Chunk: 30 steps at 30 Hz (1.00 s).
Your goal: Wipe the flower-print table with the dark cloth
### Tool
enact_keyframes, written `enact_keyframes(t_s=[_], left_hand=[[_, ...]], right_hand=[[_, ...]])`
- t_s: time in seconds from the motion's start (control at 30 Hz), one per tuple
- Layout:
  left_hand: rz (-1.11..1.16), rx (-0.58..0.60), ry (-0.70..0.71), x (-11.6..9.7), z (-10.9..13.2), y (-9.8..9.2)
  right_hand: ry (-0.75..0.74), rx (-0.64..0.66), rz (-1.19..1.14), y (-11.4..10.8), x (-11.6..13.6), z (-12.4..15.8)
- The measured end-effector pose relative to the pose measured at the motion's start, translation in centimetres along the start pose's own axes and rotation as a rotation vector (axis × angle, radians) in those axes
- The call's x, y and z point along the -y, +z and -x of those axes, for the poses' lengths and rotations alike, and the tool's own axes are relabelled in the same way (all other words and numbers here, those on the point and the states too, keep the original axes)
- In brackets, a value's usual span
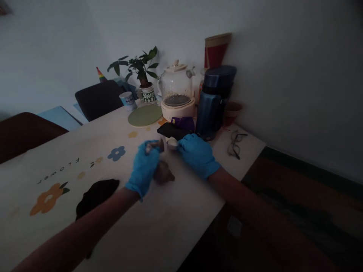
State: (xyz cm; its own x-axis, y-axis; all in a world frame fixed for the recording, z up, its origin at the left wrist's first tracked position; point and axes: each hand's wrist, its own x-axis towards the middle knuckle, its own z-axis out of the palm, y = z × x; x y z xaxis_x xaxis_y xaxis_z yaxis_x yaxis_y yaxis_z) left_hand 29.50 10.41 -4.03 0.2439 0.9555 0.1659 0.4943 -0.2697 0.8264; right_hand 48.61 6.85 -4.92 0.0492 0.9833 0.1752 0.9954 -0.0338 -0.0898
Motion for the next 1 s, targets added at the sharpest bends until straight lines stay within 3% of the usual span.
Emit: enact_keyframes(t_s=[0.07, 0.17, 0.23, 0.3, 0.47, 0.8, 0.9, 1.0], left_hand=[[-0.067, 0.231, 0.085, 0.5, 1.3, 1.2], [-0.251, 0.666, 0.494, 0.1, 2.1, 0.8], [-0.42, 0.811, 0.667, 0.0, 1.9, 0.1], [-0.507, 0.783, 0.751, 0.3, 1.7, 0.0], [-0.448, 0.518, 0.84, 2.9, 2.0, 1.8], [-0.465, 0.272, 0.567, 4.1, -0.6, 2.0], [-0.509, 0.187, 0.494, 4.8, -2.8, 2.0], [-0.592, 0.189, 0.405, 5.4, -6.4, 1.8]], right_hand=[[-0.003, 0.026, 0.0, -0.1, 0.0, 0.0], [-0.01, 0.034, -0.012, -0.2, -0.1, 0.0], [-0.007, 0.018, -0.024, -0.1, -0.2, 0.1], [0.01, 0.011, -0.027, 0.1, -0.2, 0.2], [-0.007, -0.013, -0.011, 0.5, -0.4, 0.1], [-0.011, -0.071, -0.018, 1.2, -0.5, 0.3], [-0.021, -0.087, -0.008, 1.3, -0.4, 0.4], [-0.036, -0.056, 0.009, 0.9, -0.3, 0.4]])
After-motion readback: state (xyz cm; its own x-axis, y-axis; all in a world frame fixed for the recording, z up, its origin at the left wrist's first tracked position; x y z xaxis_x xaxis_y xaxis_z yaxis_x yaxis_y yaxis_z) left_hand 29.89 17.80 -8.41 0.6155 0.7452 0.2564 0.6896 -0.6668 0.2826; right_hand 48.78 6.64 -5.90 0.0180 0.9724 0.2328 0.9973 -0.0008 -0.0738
